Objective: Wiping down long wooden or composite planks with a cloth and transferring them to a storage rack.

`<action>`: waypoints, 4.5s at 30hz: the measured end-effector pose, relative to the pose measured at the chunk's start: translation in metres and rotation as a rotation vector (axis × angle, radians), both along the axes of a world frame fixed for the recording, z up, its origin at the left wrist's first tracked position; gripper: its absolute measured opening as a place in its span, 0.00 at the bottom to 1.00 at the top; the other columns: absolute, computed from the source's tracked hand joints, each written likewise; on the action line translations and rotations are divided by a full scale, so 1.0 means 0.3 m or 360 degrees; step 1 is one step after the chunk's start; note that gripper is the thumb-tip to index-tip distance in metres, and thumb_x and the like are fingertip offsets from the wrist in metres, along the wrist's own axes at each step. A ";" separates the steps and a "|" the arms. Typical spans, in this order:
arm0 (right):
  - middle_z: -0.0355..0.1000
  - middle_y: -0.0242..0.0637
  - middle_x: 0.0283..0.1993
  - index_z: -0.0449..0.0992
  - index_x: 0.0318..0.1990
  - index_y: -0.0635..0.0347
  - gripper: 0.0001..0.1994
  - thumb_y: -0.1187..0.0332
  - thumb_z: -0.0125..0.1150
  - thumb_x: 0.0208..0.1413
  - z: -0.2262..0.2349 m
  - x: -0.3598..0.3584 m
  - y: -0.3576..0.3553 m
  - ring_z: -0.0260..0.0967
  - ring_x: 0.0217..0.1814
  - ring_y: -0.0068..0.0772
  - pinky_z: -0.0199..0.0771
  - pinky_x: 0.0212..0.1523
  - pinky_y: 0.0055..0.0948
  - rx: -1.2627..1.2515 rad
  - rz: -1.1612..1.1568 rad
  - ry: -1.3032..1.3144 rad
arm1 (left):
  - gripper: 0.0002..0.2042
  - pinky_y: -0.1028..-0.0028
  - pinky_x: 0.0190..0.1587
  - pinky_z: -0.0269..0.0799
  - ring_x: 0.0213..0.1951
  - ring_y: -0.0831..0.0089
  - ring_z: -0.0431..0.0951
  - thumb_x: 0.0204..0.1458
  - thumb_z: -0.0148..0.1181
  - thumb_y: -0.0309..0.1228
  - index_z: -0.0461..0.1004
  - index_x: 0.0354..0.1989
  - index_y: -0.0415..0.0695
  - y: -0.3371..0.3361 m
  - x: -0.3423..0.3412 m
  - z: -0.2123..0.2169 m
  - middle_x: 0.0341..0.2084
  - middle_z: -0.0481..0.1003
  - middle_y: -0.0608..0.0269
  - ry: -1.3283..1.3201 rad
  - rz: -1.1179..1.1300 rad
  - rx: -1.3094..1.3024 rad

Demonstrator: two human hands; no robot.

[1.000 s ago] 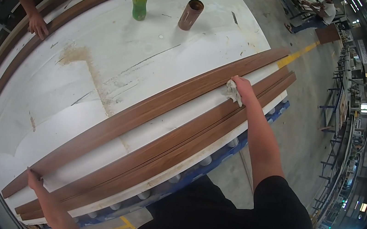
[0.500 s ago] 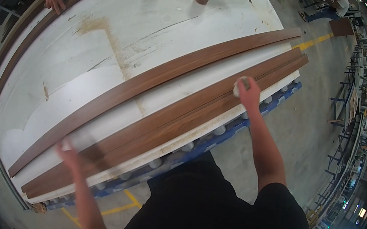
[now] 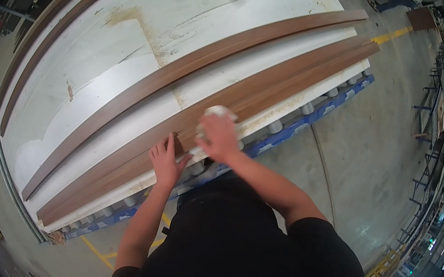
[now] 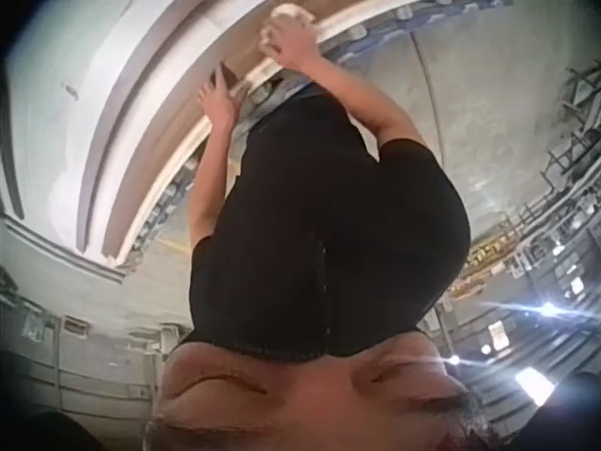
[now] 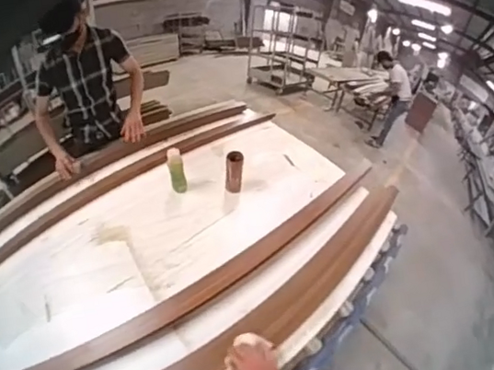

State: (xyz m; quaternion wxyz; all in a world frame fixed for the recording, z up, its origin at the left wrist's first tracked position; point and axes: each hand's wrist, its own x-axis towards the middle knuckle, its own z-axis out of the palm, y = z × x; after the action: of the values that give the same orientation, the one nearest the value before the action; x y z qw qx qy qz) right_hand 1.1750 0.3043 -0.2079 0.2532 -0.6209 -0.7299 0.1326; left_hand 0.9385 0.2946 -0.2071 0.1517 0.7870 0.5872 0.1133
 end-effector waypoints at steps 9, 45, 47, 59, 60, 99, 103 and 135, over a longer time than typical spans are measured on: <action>0.77 0.44 0.62 0.77 0.61 0.56 0.22 0.67 0.61 0.58 -0.106 0.482 0.104 0.71 0.68 0.52 0.58 0.74 0.64 -0.0136 -0.0392 -0.0236 | 0.37 0.51 0.63 0.64 0.57 0.49 0.70 0.42 0.82 0.43 0.77 0.64 0.49 0.008 -0.018 -0.042 0.55 0.73 0.53 -0.0064 0.0065 0.0002; 0.72 0.39 0.66 0.79 0.59 0.54 0.25 0.57 0.69 0.54 -0.056 0.855 0.169 0.65 0.75 0.45 0.51 0.80 0.61 -0.0067 0.0629 -0.0050 | 0.34 0.55 0.53 0.78 0.51 0.51 0.77 0.37 0.83 0.37 0.78 0.57 0.44 0.351 0.881 0.106 0.49 0.77 0.56 0.0202 -0.0481 -0.0505; 0.73 0.37 0.66 0.80 0.58 0.53 0.25 0.60 0.70 0.52 -0.057 1.036 0.195 0.65 0.75 0.42 0.52 0.80 0.61 0.0042 0.0694 -0.0172 | 0.34 0.55 0.52 0.78 0.51 0.51 0.78 0.38 0.83 0.38 0.79 0.57 0.43 0.344 0.889 0.108 0.49 0.77 0.56 0.0228 -0.0448 -0.0494; 0.74 0.43 0.61 0.76 0.63 0.56 0.27 0.57 0.69 0.59 -0.062 1.506 0.248 0.69 0.66 0.52 0.61 0.70 0.56 0.0037 -0.0078 -0.0192 | 0.34 0.56 0.50 0.78 0.48 0.52 0.78 0.39 0.82 0.39 0.79 0.57 0.43 0.316 0.897 0.111 0.43 0.75 0.55 0.0248 -0.0423 -0.0364; 0.74 0.45 0.59 0.75 0.61 0.57 0.26 0.57 0.69 0.58 -0.037 1.389 0.229 0.69 0.65 0.54 0.61 0.69 0.57 -0.0100 -0.0004 -0.0036 | 0.34 0.56 0.50 0.78 0.48 0.52 0.78 0.39 0.82 0.39 0.79 0.57 0.43 0.294 0.897 0.112 0.43 0.75 0.55 0.0248 -0.0423 -0.0355; 0.67 0.60 0.71 0.72 0.65 0.70 0.25 0.63 0.60 0.65 -0.134 1.801 0.270 0.61 0.76 0.63 0.58 0.77 0.55 -0.0048 -0.0643 -0.0169 | 0.34 0.56 0.57 0.74 0.54 0.50 0.75 0.44 0.77 0.32 0.76 0.64 0.44 0.191 0.919 0.131 0.52 0.75 0.53 0.0202 -0.0056 -0.0259; 0.68 0.65 0.70 0.72 0.64 0.73 0.27 0.58 0.58 0.68 -0.144 2.261 0.350 0.62 0.73 0.68 0.58 0.75 0.59 0.0113 -0.1108 -0.0520 | 0.34 0.55 0.58 0.74 0.55 0.49 0.75 0.43 0.77 0.28 0.75 0.63 0.42 0.205 0.987 0.112 0.52 0.75 0.52 0.0211 -0.0052 -0.0257; 0.59 0.67 0.77 0.72 0.67 0.71 0.34 0.50 0.63 0.64 -0.215 2.433 0.505 0.54 0.80 0.70 0.56 0.79 0.55 -0.0177 -0.1277 -0.0577 | 0.35 0.52 0.57 0.75 0.58 0.45 0.73 0.38 0.81 0.24 0.73 0.59 0.44 0.244 1.088 0.164 0.53 0.72 0.52 0.0604 0.0259 -0.0563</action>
State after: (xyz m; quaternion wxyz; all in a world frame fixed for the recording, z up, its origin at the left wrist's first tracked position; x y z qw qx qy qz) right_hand 1.9049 0.4558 -0.2724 0.1187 -0.8810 -0.4554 -0.0482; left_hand 1.2649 0.3677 -0.1580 0.1645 0.7055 0.6772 -0.1289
